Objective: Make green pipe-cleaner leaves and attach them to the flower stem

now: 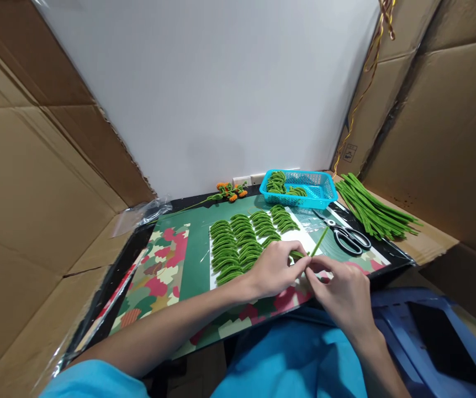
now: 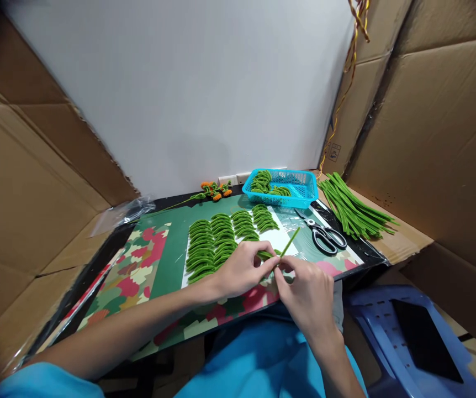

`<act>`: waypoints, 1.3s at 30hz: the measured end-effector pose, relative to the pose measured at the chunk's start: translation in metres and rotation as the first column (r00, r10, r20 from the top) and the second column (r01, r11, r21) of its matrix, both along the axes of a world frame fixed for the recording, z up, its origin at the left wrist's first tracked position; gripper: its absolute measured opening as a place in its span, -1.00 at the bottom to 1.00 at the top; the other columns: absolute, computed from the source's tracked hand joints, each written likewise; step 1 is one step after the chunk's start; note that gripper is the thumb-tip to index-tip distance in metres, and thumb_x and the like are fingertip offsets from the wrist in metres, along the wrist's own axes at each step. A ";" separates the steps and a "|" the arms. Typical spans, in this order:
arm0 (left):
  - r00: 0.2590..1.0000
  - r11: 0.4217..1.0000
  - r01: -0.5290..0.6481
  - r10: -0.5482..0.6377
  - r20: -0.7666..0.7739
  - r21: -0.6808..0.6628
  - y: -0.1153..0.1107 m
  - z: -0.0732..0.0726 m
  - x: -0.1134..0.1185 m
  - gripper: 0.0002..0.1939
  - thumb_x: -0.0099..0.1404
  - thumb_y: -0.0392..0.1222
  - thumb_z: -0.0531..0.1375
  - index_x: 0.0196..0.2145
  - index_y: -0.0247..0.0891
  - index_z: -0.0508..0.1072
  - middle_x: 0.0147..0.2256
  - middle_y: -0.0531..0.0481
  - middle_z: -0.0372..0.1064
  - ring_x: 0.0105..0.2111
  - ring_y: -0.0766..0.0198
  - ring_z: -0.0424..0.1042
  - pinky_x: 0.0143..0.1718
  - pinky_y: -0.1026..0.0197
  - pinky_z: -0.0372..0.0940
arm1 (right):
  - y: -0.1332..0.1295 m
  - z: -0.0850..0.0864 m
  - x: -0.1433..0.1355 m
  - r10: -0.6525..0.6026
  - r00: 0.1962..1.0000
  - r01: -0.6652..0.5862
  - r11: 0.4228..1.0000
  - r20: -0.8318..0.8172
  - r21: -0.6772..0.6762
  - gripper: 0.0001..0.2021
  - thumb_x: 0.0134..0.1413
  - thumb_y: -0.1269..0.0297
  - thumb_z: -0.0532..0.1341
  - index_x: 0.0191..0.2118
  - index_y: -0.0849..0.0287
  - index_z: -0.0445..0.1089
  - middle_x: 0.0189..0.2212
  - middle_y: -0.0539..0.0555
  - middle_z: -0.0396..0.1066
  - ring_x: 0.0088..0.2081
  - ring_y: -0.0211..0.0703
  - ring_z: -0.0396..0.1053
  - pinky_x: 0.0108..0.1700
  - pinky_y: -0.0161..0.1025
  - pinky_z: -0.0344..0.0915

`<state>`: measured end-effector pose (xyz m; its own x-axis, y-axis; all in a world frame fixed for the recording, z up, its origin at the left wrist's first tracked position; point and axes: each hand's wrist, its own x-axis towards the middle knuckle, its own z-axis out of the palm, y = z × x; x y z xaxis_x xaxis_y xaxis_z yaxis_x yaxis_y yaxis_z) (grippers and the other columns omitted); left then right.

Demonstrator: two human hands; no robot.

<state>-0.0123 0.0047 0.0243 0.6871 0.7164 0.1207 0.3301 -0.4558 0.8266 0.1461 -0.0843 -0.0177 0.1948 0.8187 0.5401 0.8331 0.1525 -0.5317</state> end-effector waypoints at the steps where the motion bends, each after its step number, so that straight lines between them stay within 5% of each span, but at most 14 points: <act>1: 0.999 0.998 0.013 -0.010 0.048 -0.064 0.002 0.001 0.000 -0.77 0.43 -0.06 0.25 -0.29 -0.28 0.53 -0.42 0.02 0.47 -0.55 0.36 0.33 -0.51 0.32 0.14 | 0.000 0.000 0.002 0.015 0.999 -0.015 1.000 -0.047 0.017 -0.94 0.25 0.23 0.33 -0.24 0.02 0.58 -0.42 -0.03 0.65 -0.43 -0.05 0.59 -0.39 -0.22 0.26; 5: 0.978 0.939 0.115 -0.050 0.201 -0.324 0.011 0.008 0.000 -0.61 0.44 0.14 0.24 -0.28 -0.29 0.45 -0.46 0.09 0.38 -0.67 0.45 0.22 -0.64 0.33 0.07 | 0.003 0.001 0.010 0.128 0.975 -0.091 0.977 -0.182 0.194 -0.89 0.32 0.30 0.33 -0.07 0.07 0.54 -0.27 -0.01 0.65 -0.35 -0.15 0.61 -0.24 -0.26 0.46; 10: 0.962 0.861 0.225 -0.120 0.247 -0.456 0.013 0.014 -0.001 -0.54 0.37 0.24 0.30 -0.22 -0.26 0.41 -0.49 0.16 0.33 -0.68 0.46 0.24 -0.68 0.37 0.08 | 0.005 0.003 0.019 0.244 0.967 -0.209 0.929 -0.079 0.306 -0.75 0.38 0.45 0.28 0.06 0.04 0.54 -0.11 0.03 0.66 -0.18 -0.16 0.64 -0.11 -0.26 0.50; 24: 0.958 0.928 0.193 -0.108 0.266 -0.317 0.011 0.012 -0.002 -0.64 0.41 0.10 0.31 -0.23 -0.30 0.46 -0.44 0.14 0.29 -0.62 0.46 0.22 -0.61 0.36 0.13 | 0.008 -0.006 0.024 0.243 0.967 -0.251 0.885 0.070 0.392 -0.71 0.31 0.54 0.33 0.06 0.10 0.56 -0.12 0.07 0.66 -0.15 -0.15 0.64 -0.04 -0.26 0.50; 31: 0.960 0.936 0.247 -0.202 0.192 -0.252 0.011 0.025 -0.008 -0.68 0.49 0.07 0.23 -0.18 -0.27 0.42 -0.37 0.11 0.30 -0.52 0.43 0.24 -0.49 0.33 0.14 | 0.008 -0.007 0.022 0.230 0.970 -0.244 0.881 0.083 0.405 -0.71 0.34 0.57 0.28 0.06 0.12 0.56 -0.12 0.09 0.66 -0.15 -0.15 0.65 -0.07 -0.28 0.52; 39: 0.972 0.968 0.229 -0.223 0.070 -0.099 0.011 0.035 -0.012 -0.70 0.52 0.03 0.19 -0.23 -0.27 0.39 -0.43 0.14 0.22 -0.49 0.39 0.14 -0.45 0.29 0.05 | 0.009 -0.007 0.016 0.174 0.978 -0.210 0.806 0.117 0.553 -0.68 0.24 0.66 0.34 0.02 0.20 0.57 -0.17 0.14 0.67 -0.20 -0.17 0.66 -0.07 -0.33 0.53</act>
